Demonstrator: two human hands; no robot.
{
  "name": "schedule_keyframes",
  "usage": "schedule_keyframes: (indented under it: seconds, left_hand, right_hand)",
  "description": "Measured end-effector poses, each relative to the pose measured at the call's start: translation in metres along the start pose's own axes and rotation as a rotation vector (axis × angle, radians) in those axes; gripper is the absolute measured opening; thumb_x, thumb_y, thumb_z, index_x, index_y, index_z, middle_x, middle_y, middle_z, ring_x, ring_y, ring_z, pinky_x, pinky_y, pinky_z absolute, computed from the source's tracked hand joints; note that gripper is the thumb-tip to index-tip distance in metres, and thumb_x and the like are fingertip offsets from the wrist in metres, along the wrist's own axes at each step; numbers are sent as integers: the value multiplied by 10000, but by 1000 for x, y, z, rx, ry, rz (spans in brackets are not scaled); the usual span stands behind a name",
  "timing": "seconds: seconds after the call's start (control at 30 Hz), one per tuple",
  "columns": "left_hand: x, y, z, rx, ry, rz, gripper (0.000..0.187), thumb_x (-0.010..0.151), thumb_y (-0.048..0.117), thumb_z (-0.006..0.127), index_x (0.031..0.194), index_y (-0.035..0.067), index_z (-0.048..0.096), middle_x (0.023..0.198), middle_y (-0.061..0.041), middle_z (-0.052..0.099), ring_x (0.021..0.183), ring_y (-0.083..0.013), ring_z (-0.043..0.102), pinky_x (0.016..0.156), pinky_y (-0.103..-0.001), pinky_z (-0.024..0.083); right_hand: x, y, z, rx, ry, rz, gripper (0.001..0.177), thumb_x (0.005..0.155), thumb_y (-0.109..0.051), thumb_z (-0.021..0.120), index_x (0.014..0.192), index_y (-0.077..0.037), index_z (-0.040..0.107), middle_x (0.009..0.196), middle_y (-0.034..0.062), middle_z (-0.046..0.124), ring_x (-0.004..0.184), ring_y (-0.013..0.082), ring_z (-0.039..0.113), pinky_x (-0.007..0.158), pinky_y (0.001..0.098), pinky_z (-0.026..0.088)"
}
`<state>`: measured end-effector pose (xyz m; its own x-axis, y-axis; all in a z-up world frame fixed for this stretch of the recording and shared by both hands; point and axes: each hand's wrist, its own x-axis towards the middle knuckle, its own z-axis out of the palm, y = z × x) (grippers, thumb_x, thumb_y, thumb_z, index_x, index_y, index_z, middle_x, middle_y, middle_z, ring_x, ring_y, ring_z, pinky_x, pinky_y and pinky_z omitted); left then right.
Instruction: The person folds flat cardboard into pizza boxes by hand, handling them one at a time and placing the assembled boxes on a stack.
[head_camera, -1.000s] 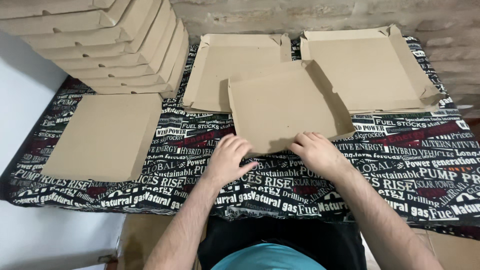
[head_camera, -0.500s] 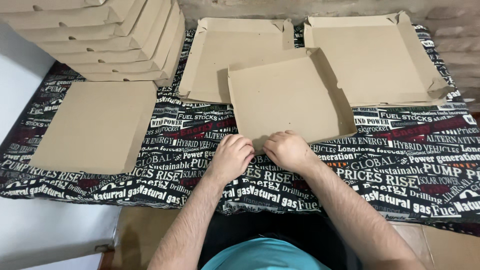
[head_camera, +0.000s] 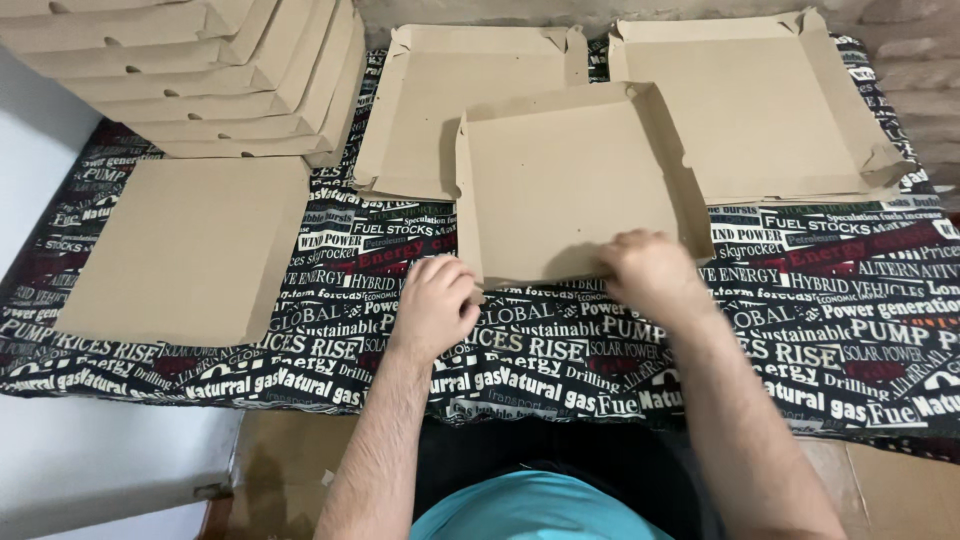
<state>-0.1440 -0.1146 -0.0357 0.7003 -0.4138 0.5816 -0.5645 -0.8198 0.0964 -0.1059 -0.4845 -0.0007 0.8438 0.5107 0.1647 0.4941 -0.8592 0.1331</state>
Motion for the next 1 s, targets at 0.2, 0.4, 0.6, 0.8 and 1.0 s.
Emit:
schedule_keyframes:
  seconds: [0.2,0.4,0.6,0.8,1.0]
  left_hand:
    - [-8,-21,16,162,202,-199,173,760,214,781,928,184,759,1143,49,708,1254,-201,674,1081,-471,545]
    - [28,20,-24,149,-19,-77,403,884,82,794,1287,101,791,1386,-126,751,1454,-335,628,1300,-573,446]
    - [60,73,5,-25,-24,223,330,1074,61,675,1386,148,740,1340,-86,708,1437,-317,625,1286,-590,447]
    - [43,34,46,-5,56,216,144,1021,150,734,1123,196,825,1229,-13,742,1385,-265,630,1250,-554,461]
    - [41,2,17,20,-100,-55,208,878,143,873,1078,195,848,1374,-6,709,1504,-276,541,1339,-590,374]
  right_hand:
    - [-29,56,9,-252,-14,58,205,862,-490,839,1033,-378,825,1073,-127,832,1215,126,776,1159,385,572]
    - [-33,38,40,-181,355,-86,177,956,-450,815,903,-287,768,905,-78,846,945,136,832,1108,395,536]
    - [-7,-45,58,-97,483,-264,40,840,-233,764,840,-214,728,746,6,740,668,227,768,685,406,566]
    - [-6,-49,-16,207,306,-308,548,863,-677,891,954,-142,815,826,98,821,889,298,839,891,491,629]
    - [8,-11,20,253,419,-341,233,1075,-374,798,1011,-150,808,1012,76,801,1002,293,803,862,446,604]
